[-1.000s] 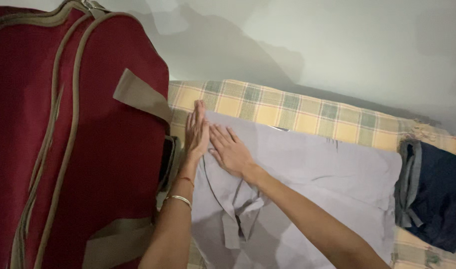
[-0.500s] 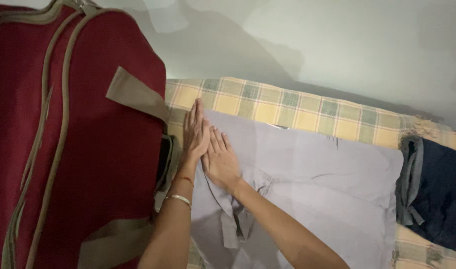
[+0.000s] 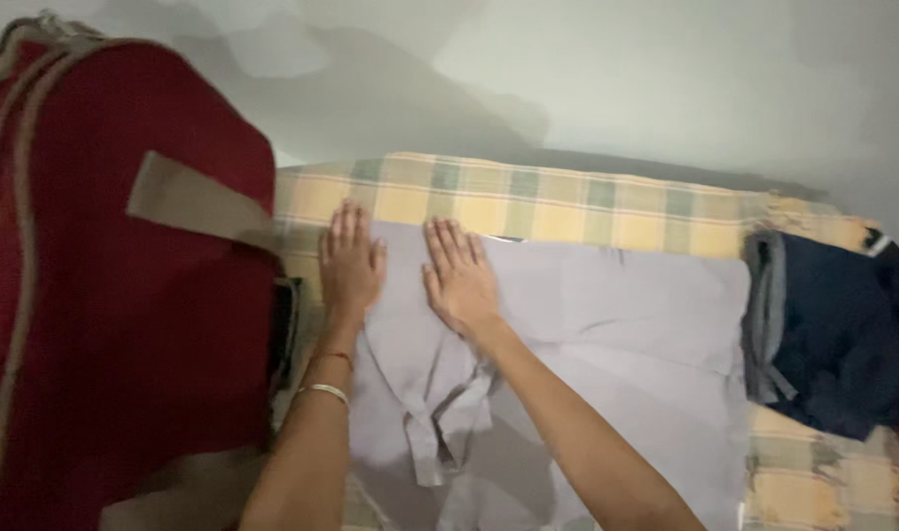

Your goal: The person picks up clothing items from a chair, spreads a shirt out on a bed, folds it neatly, and places it into a bag.

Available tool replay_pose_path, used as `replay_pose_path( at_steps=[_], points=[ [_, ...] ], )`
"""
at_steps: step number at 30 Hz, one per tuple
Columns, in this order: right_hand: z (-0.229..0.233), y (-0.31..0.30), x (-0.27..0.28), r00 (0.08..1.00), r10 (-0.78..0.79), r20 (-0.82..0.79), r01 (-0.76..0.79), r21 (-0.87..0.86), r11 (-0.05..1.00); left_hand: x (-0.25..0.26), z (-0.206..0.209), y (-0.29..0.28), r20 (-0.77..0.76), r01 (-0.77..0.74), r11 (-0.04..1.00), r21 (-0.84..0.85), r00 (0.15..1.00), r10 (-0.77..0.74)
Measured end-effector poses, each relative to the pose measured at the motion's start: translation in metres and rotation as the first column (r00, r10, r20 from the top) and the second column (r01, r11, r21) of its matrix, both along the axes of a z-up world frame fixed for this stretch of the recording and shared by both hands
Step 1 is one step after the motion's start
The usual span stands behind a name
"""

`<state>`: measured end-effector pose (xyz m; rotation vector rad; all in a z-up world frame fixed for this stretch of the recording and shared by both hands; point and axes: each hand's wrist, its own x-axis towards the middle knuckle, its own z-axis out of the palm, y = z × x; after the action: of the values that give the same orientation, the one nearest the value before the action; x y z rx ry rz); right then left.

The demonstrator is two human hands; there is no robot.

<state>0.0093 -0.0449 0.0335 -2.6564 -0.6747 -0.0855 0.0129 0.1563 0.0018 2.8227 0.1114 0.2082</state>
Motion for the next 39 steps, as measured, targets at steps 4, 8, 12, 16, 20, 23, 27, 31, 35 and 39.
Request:
replay_pose_path(
  at_steps=[4, 8, 12, 16, 20, 23, 27, 31, 35, 39],
  points=[
    [0.007, -0.083, -0.001, 0.995, -0.088, -0.045, 0.083, -0.090, 0.992, -0.001, 0.014, -0.004, -0.047, -0.017, 1.000, 0.008, 0.999, 0.018],
    [-0.002, -0.190, -0.010, 0.975, -0.217, 0.039, 0.220, -0.217, 0.951, -0.004, 0.013, -0.012, -0.114, -0.053, 0.994, 0.099, 0.991, 0.065],
    [-0.006, -0.295, -0.015, 0.899, -0.437, -0.010, 0.425, -0.219, 0.879, -0.003, -0.004, -0.032, 0.096, -0.076, 0.980, 0.185, 0.994, 0.059],
    [-0.013, -0.324, -0.012, 0.796, -0.601, 0.067, 0.604, -0.148, 0.783, -0.020, -0.003, -0.090, -0.020, -0.010, 1.000, 0.017, 1.000, 0.010],
    [-0.019, -0.238, 0.002, 0.778, -0.628, 0.025, 0.620, 0.128, 0.774, -0.021, 0.009, -0.163, -0.002, 0.171, 0.982, 0.081, 0.985, -0.171],
    [-0.020, -0.144, -0.003, 0.987, -0.160, 0.030, 0.160, -0.001, 0.987, -0.032, 0.018, -0.172, -0.076, 0.133, 0.966, 0.223, 0.990, -0.119],
    [-0.004, -0.136, -0.006, 0.996, -0.068, 0.062, 0.071, -0.047, 0.996, -0.031, 0.027, -0.171, -0.085, 0.127, 0.967, 0.219, 0.990, -0.111],
    [0.009, -0.235, -0.016, 0.961, -0.268, -0.075, 0.259, -0.106, 0.960, -0.031, 0.031, -0.173, -0.111, 0.123, 0.973, 0.198, 0.988, -0.102],
    [0.005, -0.331, -0.012, 0.904, -0.424, 0.060, 0.427, -0.206, 0.881, -0.030, 0.032, -0.173, -0.111, 0.112, 0.973, 0.203, 0.990, -0.090],
    [-0.014, -0.328, -0.005, 0.807, -0.579, 0.114, 0.582, 0.016, 0.813, -0.030, 0.026, -0.174, -0.111, 0.121, 0.968, 0.222, 0.989, -0.098]
  ],
)
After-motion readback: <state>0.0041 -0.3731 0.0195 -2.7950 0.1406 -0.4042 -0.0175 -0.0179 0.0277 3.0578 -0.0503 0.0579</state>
